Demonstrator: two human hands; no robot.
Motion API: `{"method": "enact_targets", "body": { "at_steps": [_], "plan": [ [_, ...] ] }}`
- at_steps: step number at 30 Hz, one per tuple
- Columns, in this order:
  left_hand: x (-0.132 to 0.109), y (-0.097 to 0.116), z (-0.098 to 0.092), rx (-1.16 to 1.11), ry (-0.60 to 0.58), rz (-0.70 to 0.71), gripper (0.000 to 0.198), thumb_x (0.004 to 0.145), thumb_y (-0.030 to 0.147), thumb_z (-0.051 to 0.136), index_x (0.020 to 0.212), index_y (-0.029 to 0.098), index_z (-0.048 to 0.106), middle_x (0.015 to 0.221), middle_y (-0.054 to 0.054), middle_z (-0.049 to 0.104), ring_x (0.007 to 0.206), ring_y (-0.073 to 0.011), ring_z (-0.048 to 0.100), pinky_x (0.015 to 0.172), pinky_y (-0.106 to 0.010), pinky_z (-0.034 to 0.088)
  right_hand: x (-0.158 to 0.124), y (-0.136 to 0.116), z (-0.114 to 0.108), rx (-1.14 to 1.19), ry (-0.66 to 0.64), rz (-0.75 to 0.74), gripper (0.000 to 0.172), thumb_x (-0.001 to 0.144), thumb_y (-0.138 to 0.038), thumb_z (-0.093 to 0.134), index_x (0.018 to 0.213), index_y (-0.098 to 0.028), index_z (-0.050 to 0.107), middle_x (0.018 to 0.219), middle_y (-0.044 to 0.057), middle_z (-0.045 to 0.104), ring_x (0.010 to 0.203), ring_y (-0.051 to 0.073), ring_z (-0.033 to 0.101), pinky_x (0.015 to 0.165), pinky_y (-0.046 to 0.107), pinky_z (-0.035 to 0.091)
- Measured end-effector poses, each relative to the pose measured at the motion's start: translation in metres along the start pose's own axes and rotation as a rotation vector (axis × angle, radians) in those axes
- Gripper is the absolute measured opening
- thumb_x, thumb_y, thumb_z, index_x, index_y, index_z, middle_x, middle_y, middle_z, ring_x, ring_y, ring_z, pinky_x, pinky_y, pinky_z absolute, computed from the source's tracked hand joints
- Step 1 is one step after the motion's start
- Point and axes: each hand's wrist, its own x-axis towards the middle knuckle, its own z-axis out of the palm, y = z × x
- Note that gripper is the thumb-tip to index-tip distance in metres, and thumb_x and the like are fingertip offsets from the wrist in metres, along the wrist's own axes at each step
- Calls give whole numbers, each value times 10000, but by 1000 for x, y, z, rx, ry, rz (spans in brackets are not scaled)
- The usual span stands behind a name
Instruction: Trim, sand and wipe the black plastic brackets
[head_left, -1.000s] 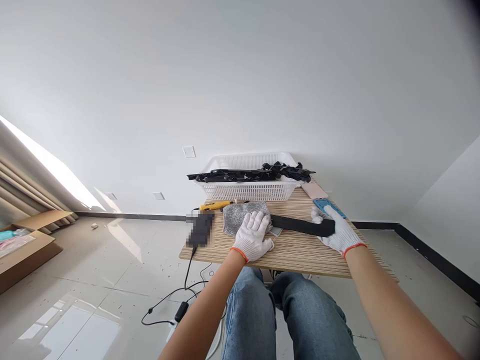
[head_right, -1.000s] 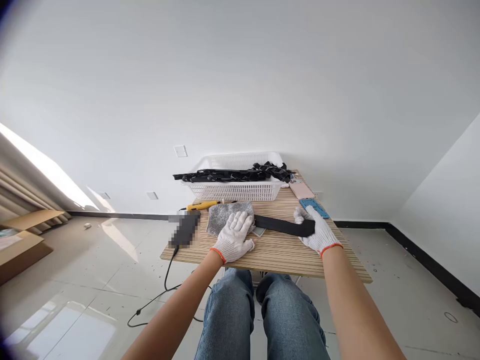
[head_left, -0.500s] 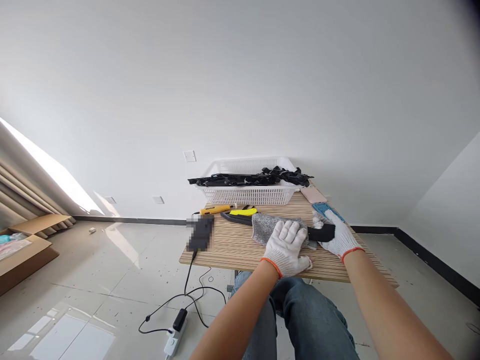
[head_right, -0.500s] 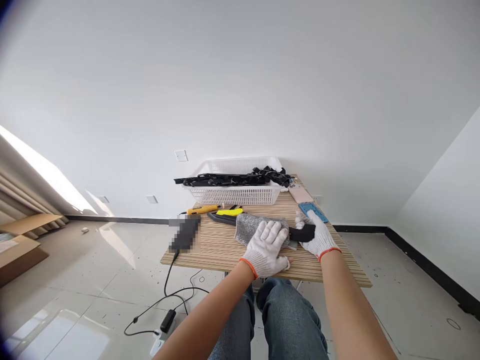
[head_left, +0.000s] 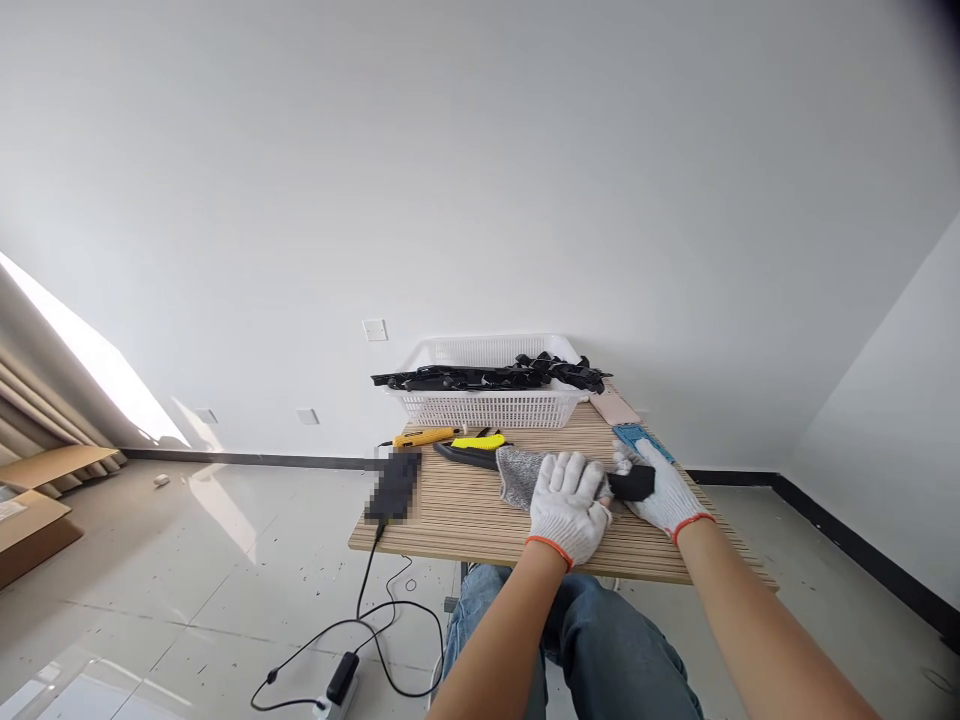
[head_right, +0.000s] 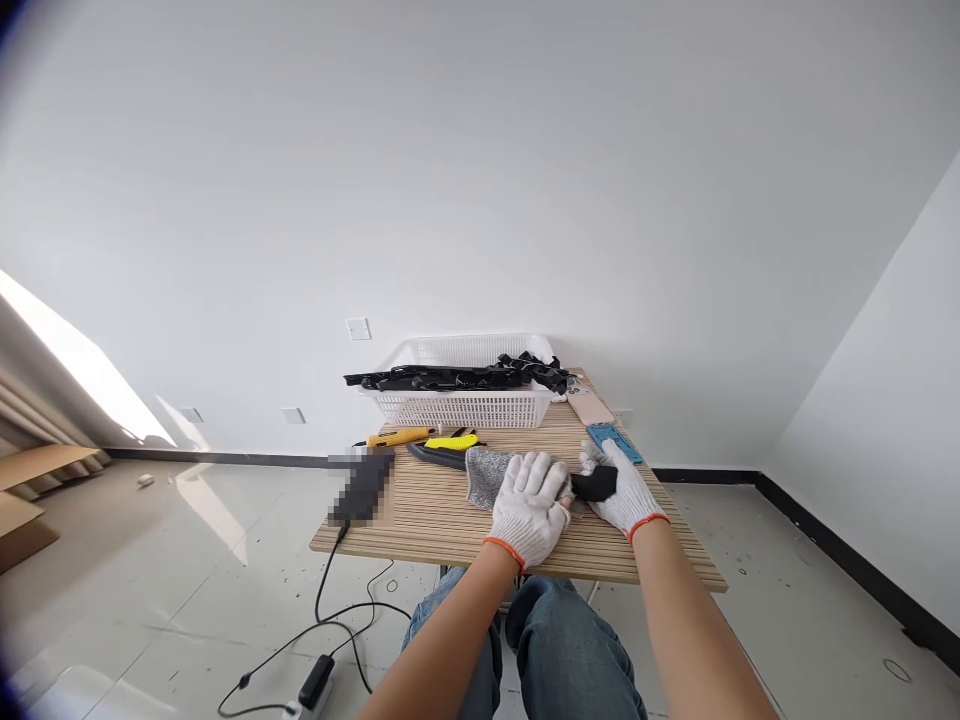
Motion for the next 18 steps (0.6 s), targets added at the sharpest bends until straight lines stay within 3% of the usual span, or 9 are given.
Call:
{"method": "enact_targets", "body": {
  "at_steps": [8,18],
  "plan": [
    [1,-43,-5,40,62,-152,629,983,506,489,1543,222,475,1640,-126,405,1541,-347,315,1299,-580,187,0,-1,-1,10,33,21,235,1041,-304,502,984,-151,671,634,36,671,468,114,597,471,194,570],
    [-14,-111,-36,206,56,-381,577,1002,408,438,1528,175,488,1625,-149,420,1533,-362,322,1278,-577,210,1,1,-2,48,17,42,182,1023,-286,553,1025,-158,683,659,38,701,481,124,632,473,205,588]
  ]
}}
